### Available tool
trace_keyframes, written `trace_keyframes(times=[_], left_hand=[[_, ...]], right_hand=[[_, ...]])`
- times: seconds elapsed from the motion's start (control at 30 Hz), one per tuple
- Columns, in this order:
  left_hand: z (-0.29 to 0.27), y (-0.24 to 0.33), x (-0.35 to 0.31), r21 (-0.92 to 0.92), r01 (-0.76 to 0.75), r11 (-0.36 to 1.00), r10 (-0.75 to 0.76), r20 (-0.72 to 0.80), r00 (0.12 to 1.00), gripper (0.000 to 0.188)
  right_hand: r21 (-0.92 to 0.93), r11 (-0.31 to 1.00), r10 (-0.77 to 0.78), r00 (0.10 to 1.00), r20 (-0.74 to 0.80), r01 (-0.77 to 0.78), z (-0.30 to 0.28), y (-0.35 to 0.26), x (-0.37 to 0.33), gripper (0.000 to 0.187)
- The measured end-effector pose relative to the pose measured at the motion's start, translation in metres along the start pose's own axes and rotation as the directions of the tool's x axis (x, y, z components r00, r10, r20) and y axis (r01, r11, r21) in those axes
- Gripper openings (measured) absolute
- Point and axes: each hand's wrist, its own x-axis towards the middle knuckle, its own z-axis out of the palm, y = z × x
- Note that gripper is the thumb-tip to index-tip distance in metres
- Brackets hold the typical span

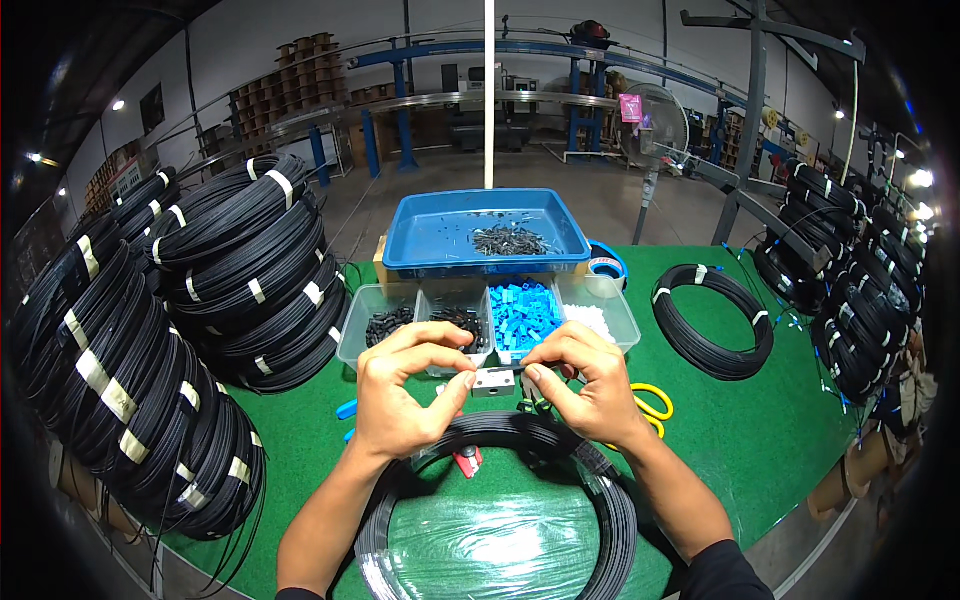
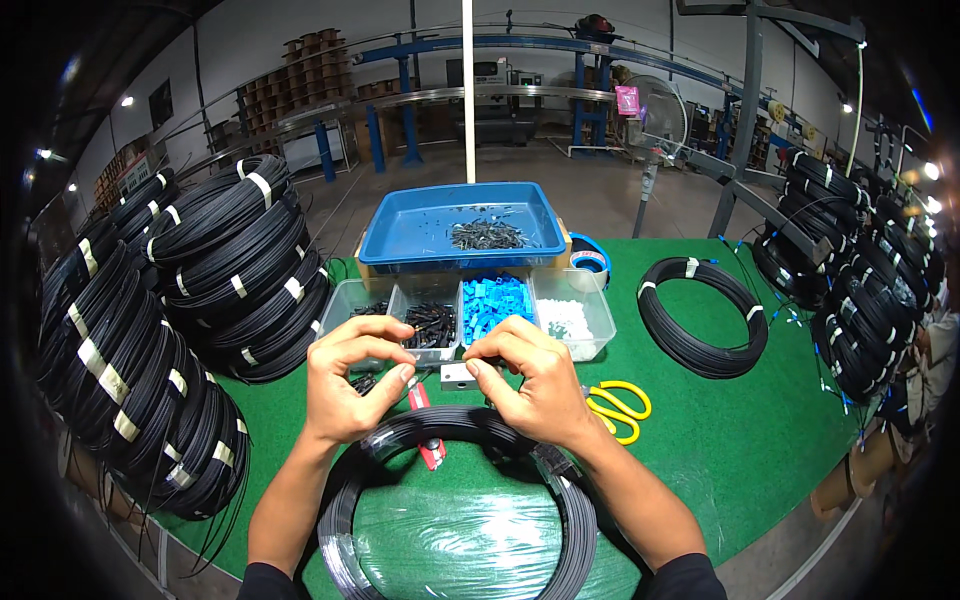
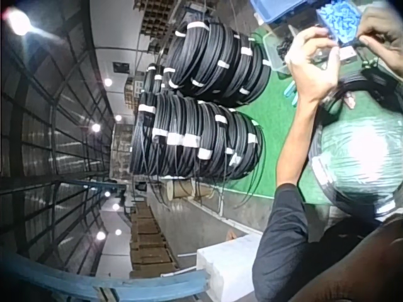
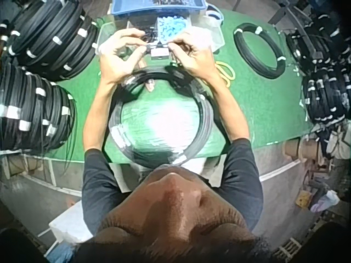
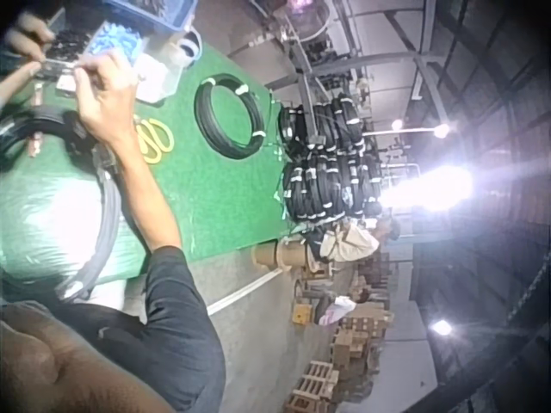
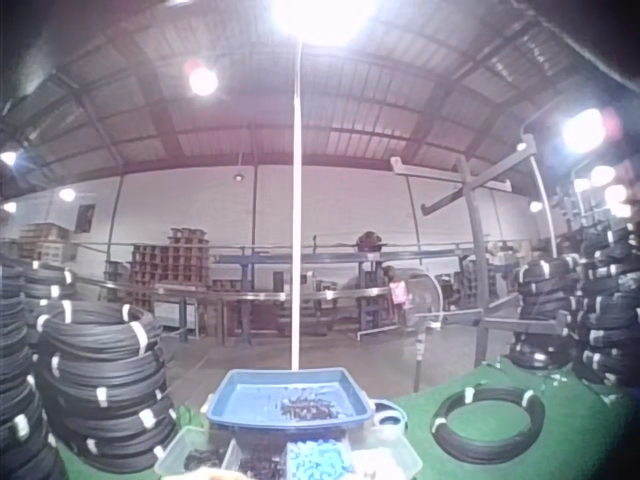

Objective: Assembling wire cables by attaching small plastic components to the wire harness.

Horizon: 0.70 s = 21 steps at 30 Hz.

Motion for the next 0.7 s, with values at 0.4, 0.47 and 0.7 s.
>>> trace_keyframes(times=[0.4, 0.47, 0.7], left_hand=[[-0.001, 0.008, 0.001, 0.054, -0.039, 0.998, 0.039, 0.001, 0.999, 0.019], [0.003, 0.008, -0.001, 0.032, -0.008, 0.999, 0.009, -0.013, 1.0, 0.017], [-0.005, 0.003, -0.001, -0.023, 0.08, 0.997, -0.081, -0.043, 0.996, 0.012]], right_hand=[[0.001, 0.999, 0.043, 0.999, 0.023, -0.043, -0.001, -0.002, -0.001, 0.007], [0.004, 1.0, 0.028, 0.999, 0.028, -0.028, 0.001, -0.004, 0.0, 0.006], [0.013, 0.996, 0.085, 0.996, 0.0, -0.085, -0.004, 0.003, -0.001, 0.006]])
